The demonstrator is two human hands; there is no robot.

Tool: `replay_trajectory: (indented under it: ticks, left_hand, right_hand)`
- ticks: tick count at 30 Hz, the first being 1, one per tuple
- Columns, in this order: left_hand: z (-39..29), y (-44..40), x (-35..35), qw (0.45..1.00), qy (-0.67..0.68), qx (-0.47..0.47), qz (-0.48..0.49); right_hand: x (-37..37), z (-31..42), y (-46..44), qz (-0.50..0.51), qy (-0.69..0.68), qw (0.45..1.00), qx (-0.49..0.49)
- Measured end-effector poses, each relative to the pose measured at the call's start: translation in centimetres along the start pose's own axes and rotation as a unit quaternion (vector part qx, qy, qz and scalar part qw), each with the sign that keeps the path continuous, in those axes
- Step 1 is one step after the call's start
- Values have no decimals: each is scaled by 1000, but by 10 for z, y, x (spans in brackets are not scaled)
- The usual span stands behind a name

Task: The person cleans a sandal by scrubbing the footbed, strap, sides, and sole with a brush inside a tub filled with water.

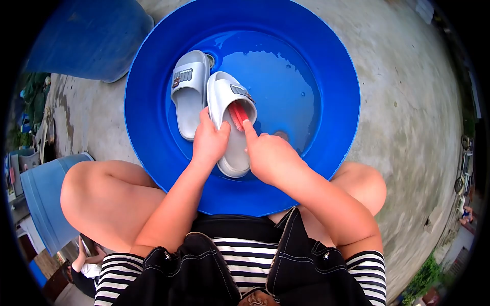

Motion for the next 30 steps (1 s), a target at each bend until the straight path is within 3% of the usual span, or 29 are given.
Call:
replay_trajectory:
  ticks: [4, 8, 10, 13, 16, 18, 20, 24, 30]
  left_hand:
    - [3, -5, -4, 1000, 22, 1, -22]
    - [-5, 4, 6, 998, -11, -26, 48]
    - [4, -2, 0, 1000, 1, -1, -5]
    - [7, -8, -5, 998, 66, -14, 0]
    - [-14, 5, 0, 997, 25, -40, 54]
    - [12, -5, 10, 999, 21, -23, 29]
    - [23, -11, 8, 982, 181, -43, 25]
    - [9, -8, -2, 950, 295, -98, 35]
    - [10, -8, 4, 947, 304, -89, 51]
  right_hand:
    - [1, 3, 5, -23, 2, 1000, -10]
    - [0, -11, -9, 5, 16, 999, 39]
    - [2, -1, -2, 5, 10, 1000, 4]
    - [4, 5, 7, -42, 22, 999, -8]
    - [-2, -12, -7, -21, 7, 999, 27]
    - [-7, -13, -1, -11, 1, 1000, 27]
    - [-14, 0, 15, -13, -13, 1000, -15]
    - [-23, 18, 48, 29, -11, 999, -30]
    - [-20, 11, 49, -6, 6, 999, -44]
Point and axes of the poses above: each hand's wrist, its own y-axis away from the middle knuckle, its own x-axis out of the palm, z = x × y, the point moved 4 cm from there along -y, towards the middle knuckle, and after that the axes turned 8 degrees about z, right-handed, at the moved point
